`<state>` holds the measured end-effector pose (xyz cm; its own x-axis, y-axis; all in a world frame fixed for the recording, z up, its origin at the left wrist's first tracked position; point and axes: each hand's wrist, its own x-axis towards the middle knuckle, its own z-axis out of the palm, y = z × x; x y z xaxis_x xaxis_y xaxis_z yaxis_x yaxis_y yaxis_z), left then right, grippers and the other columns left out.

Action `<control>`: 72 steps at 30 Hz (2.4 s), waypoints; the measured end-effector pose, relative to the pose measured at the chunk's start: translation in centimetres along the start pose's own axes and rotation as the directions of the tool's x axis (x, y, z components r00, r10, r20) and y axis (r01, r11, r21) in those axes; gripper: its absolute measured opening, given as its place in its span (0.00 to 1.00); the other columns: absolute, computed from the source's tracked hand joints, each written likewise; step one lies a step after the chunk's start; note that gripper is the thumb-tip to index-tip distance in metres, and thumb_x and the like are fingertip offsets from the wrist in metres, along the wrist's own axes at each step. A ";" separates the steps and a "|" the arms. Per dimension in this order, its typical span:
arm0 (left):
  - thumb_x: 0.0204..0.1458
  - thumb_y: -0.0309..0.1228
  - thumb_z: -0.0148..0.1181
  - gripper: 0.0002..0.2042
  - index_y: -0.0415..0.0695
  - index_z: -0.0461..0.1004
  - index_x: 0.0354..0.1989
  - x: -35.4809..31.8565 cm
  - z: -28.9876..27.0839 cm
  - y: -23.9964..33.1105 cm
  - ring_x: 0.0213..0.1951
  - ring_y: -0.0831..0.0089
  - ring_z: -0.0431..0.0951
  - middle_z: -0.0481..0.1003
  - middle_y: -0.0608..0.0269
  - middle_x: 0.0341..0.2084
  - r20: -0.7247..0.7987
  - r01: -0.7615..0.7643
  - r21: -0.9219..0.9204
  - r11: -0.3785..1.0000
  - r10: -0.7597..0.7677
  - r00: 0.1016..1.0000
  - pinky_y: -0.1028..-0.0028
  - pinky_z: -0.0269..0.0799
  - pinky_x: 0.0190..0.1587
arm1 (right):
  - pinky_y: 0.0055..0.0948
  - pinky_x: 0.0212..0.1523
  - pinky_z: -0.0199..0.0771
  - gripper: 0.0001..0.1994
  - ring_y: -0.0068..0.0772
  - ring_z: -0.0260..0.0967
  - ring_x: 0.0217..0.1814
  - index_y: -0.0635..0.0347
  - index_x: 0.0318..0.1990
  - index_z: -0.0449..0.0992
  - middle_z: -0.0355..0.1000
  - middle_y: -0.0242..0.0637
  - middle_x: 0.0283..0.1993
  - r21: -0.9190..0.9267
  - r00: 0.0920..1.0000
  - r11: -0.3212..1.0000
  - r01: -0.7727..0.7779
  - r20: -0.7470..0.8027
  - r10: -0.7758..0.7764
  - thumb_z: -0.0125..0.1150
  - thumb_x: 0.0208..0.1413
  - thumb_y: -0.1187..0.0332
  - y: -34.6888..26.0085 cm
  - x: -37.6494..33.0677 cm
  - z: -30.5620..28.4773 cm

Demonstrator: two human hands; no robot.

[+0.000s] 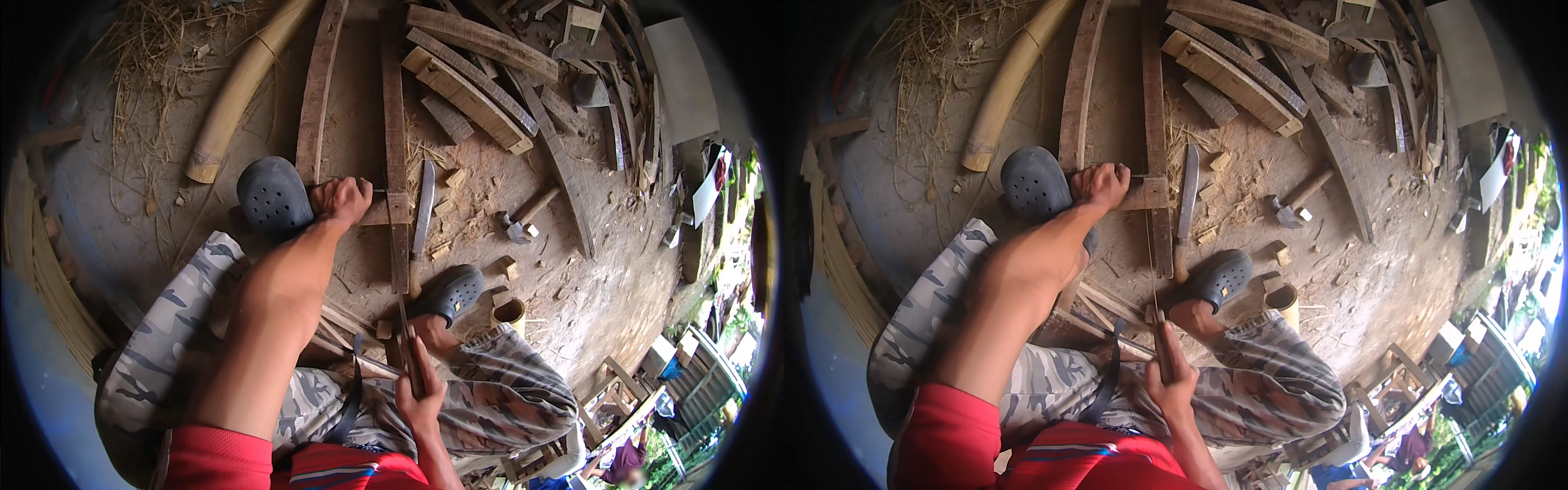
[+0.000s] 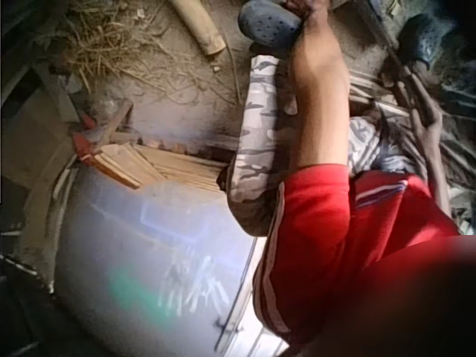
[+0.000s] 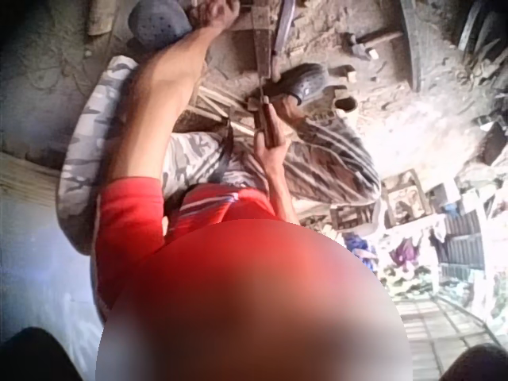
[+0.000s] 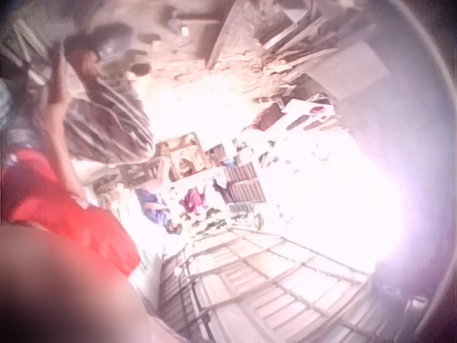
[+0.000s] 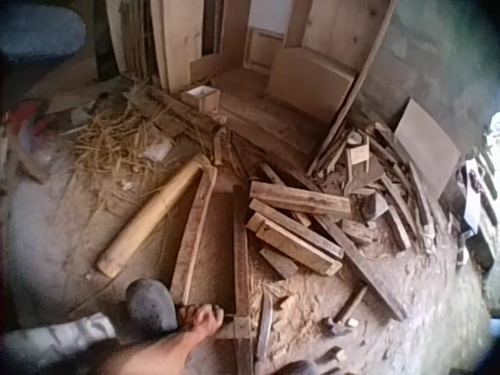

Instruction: The person sits on the floor and uses a knife to carve and shape small wooden pieces. They repeatedly adjust the wood, scrape surfaces, and remove shavings while assembling a small wooden frame.

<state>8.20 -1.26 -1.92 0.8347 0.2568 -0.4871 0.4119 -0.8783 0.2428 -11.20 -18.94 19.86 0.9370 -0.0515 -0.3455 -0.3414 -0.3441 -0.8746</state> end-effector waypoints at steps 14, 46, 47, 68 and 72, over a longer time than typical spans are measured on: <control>0.57 0.47 0.47 0.20 0.45 0.81 0.32 -0.7 -0.3 0.1 0.45 0.52 0.80 0.81 0.47 0.37 -0.059 -0.020 0.003 1.000 0.020 0.998 0.55 0.71 0.50 | 0.29 0.61 0.68 0.28 0.37 0.72 0.62 0.64 0.64 0.68 0.72 0.51 0.60 -0.150 0.999 0.988 -0.046 0.011 0.048 0.52 0.50 0.80 1.4 3.7 1.7; 0.57 0.46 0.49 0.19 0.45 0.81 0.32 -0.2 -0.9 0.2 0.41 0.51 0.81 0.81 0.48 0.33 0.019 -0.015 -0.014 1.000 0.015 1.000 0.54 0.72 0.48 | 0.30 0.67 0.61 0.32 0.39 0.64 0.68 0.66 0.65 0.65 0.69 0.50 0.64 0.050 1.000 0.999 0.020 -0.005 -0.020 0.45 0.47 0.83 1.0 0.5 0.9; 0.57 0.47 0.49 0.19 0.45 0.81 0.32 -0.2 -0.9 0.2 0.42 0.51 0.81 0.81 0.47 0.33 0.031 -0.016 -0.012 1.000 0.016 0.999 0.54 0.72 0.48 | 0.30 0.66 0.62 0.32 0.38 0.65 0.68 0.66 0.66 0.65 0.69 0.50 0.64 0.002 1.000 1.000 -0.015 0.007 0.015 0.46 0.47 0.83 1.4 0.5 0.9; 0.55 0.47 0.51 0.18 0.48 0.82 0.29 -1.6 1.4 -0.4 0.42 0.53 0.80 0.81 0.51 0.32 -0.025 -0.072 0.008 0.997 0.072 0.997 0.56 0.68 0.50 | 0.20 0.39 0.73 0.33 0.18 0.73 0.35 0.56 0.67 0.65 0.79 0.46 0.51 -0.016 0.986 0.986 -0.165 0.000 0.165 0.53 0.48 0.77 5.4 5.0 3.4; 0.56 0.49 0.49 0.20 0.47 0.82 0.32 -0.6 0.3 -0.2 0.45 0.53 0.79 0.81 0.50 0.37 0.010 0.000 -0.003 1.000 0.000 1.000 0.56 0.68 0.51 | 0.24 0.54 0.71 0.32 0.30 0.74 0.56 0.56 0.67 0.66 0.74 0.50 0.58 0.015 0.999 0.999 -0.051 -0.003 0.051 0.53 0.48 0.76 4.1 6.3 3.0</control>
<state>7.47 -1.38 -1.93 0.8313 0.2525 -0.4951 0.4126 -0.8773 0.2453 -6.89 -17.88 13.10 0.9184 -0.0717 -0.3891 -0.3902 -0.3269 -0.8608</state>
